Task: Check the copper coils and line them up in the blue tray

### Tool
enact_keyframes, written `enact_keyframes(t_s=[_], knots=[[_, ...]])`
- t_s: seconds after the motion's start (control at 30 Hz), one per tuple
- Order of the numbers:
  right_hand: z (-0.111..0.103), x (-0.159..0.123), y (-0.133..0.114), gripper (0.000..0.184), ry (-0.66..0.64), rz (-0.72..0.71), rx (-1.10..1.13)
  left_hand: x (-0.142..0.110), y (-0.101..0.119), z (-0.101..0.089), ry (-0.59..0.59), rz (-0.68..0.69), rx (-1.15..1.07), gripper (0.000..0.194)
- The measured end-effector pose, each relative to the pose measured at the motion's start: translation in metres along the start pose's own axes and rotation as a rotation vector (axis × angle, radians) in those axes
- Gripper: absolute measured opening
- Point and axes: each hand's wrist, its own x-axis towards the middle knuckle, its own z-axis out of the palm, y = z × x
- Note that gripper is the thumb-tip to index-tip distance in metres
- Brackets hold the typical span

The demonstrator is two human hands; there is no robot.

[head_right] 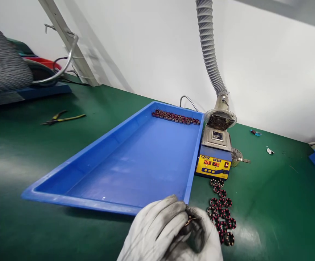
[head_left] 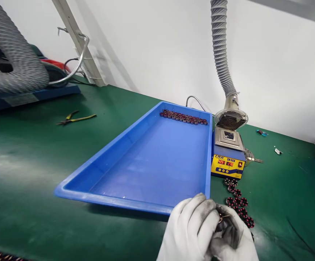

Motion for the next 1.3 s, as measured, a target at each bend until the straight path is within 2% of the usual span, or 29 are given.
enact_keyframes(t_s=[0.1, 0.17, 0.3, 0.43, 0.53, 0.57, 0.63, 0.7, 0.73, 0.8, 0.87, 0.97, 1.03, 1.07, 1.17, 1.2, 1.3], knots=[[-0.007, 0.006, 0.002, 0.034, -0.078, 0.07, 0.136, 0.003, -0.002, -0.001, 0.004, -0.036, -0.117, 0.021], [-0.01, 0.008, 0.002, 0.035, -0.141, 0.138, 0.23, 0.005, -0.004, -0.001, -0.011, -0.073, -0.28, 0.018], [-0.008, 0.009, -0.002, 0.038, -0.242, 0.273, 0.341, 0.008, -0.006, -0.003, -0.126, -0.174, -0.567, 0.017], [-0.001, 0.009, -0.005, 0.035, -0.26, 0.324, 0.43, 0.012, -0.008, -0.002, -0.054, -0.29, -0.794, 0.02], [-0.002, 0.009, -0.006, 0.033, -0.254, 0.373, 0.492, 0.014, -0.011, 0.0, 0.013, -0.467, -0.975, 0.023], [-0.003, 0.008, -0.006, 0.033, -0.253, 0.393, 0.5, 0.013, -0.013, 0.0, 0.044, -0.519, -1.003, 0.02], [-0.006, 0.006, -0.006, 0.032, -0.243, 0.409, 0.512, 0.011, -0.015, -0.001, 0.064, -0.537, -0.993, 0.009], [-0.007, 0.004, -0.006, 0.03, -0.213, 0.38, 0.531, 0.008, -0.013, 0.0, -0.002, -0.475, -0.955, 0.028], [-0.007, 0.004, -0.005, 0.029, -0.199, 0.367, 0.54, 0.007, -0.011, 0.0, -0.039, -0.447, -0.944, 0.03], [-0.007, 0.004, -0.002, 0.029, -0.189, 0.355, 0.548, 0.008, -0.006, 0.002, -0.067, -0.464, -0.964, 0.015], [-0.008, 0.004, 0.001, 0.029, -0.206, 0.348, 0.532, 0.012, -0.003, 0.004, -0.01, -0.499, -1.031, 0.016], [-0.012, 0.006, 0.005, 0.027, -0.22, 0.323, 0.5, 0.02, -0.005, 0.005, 0.172, -0.525, -1.134, 0.016], [-0.014, 0.007, 0.005, 0.029, -0.214, 0.328, 0.507, 0.022, -0.009, 0.003, 0.22, -0.563, -1.122, 0.017], [-0.013, 0.007, 0.004, 0.029, -0.212, 0.334, 0.513, 0.022, -0.01, 0.002, 0.206, -0.584, -1.083, 0.019], [-0.008, 0.006, 0.002, 0.028, -0.214, 0.334, 0.535, 0.02, -0.007, 0.004, 0.033, -0.59, -1.033, 0.022], [-0.006, 0.006, 0.001, 0.028, -0.215, 0.332, 0.547, 0.019, -0.004, 0.006, 0.02, -0.604, -1.079, 0.02], [-0.001, 0.006, 0.002, 0.028, -0.223, 0.32, 0.565, 0.018, 0.004, 0.015, 0.106, -0.675, -1.283, 0.016]])
